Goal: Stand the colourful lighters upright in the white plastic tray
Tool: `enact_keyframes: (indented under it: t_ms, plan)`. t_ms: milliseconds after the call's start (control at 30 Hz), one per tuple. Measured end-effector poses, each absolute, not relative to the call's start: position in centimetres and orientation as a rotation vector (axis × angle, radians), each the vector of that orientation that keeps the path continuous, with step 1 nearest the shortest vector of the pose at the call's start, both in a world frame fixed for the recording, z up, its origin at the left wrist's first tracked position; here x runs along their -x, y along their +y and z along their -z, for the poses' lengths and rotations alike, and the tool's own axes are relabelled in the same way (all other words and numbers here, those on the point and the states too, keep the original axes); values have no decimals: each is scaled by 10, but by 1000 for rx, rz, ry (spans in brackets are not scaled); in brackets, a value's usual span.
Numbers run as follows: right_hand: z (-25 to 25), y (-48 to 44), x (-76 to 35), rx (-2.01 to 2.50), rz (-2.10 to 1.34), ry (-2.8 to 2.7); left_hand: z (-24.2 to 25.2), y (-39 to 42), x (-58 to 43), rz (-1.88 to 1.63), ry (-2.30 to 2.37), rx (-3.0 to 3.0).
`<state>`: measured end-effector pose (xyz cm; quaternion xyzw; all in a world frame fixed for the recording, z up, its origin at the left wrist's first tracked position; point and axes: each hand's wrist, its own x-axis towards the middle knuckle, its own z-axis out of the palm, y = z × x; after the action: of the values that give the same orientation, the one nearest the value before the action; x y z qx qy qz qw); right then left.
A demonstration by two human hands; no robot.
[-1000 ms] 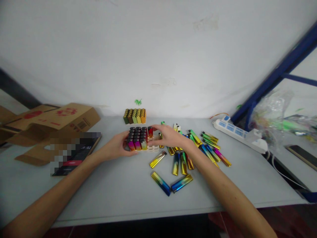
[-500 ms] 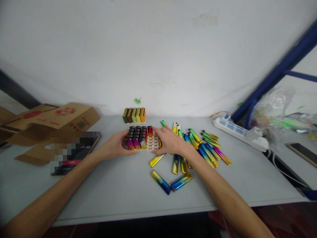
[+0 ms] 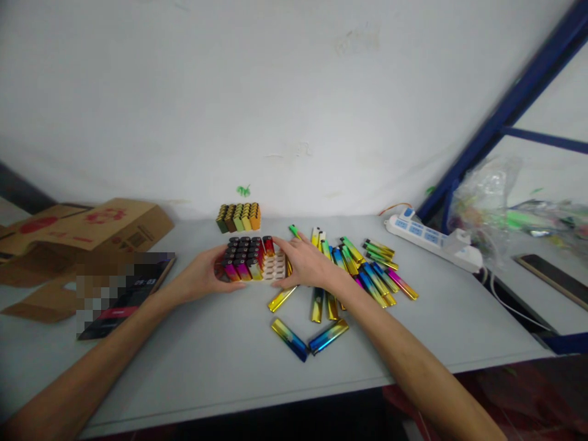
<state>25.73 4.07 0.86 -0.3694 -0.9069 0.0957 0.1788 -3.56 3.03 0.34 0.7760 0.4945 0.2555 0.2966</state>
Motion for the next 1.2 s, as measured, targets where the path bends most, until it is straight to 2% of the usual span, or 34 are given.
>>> enact_keyframes:
  t_ms: [867,1200]
  plan:
    - [-11,36,-261,1037,-512,-2457,-6,31,38,-655,1245,-1949]
    - [-8,35,-260,1023,-365,-2489,-9,30,37,-645,1251,-1949]
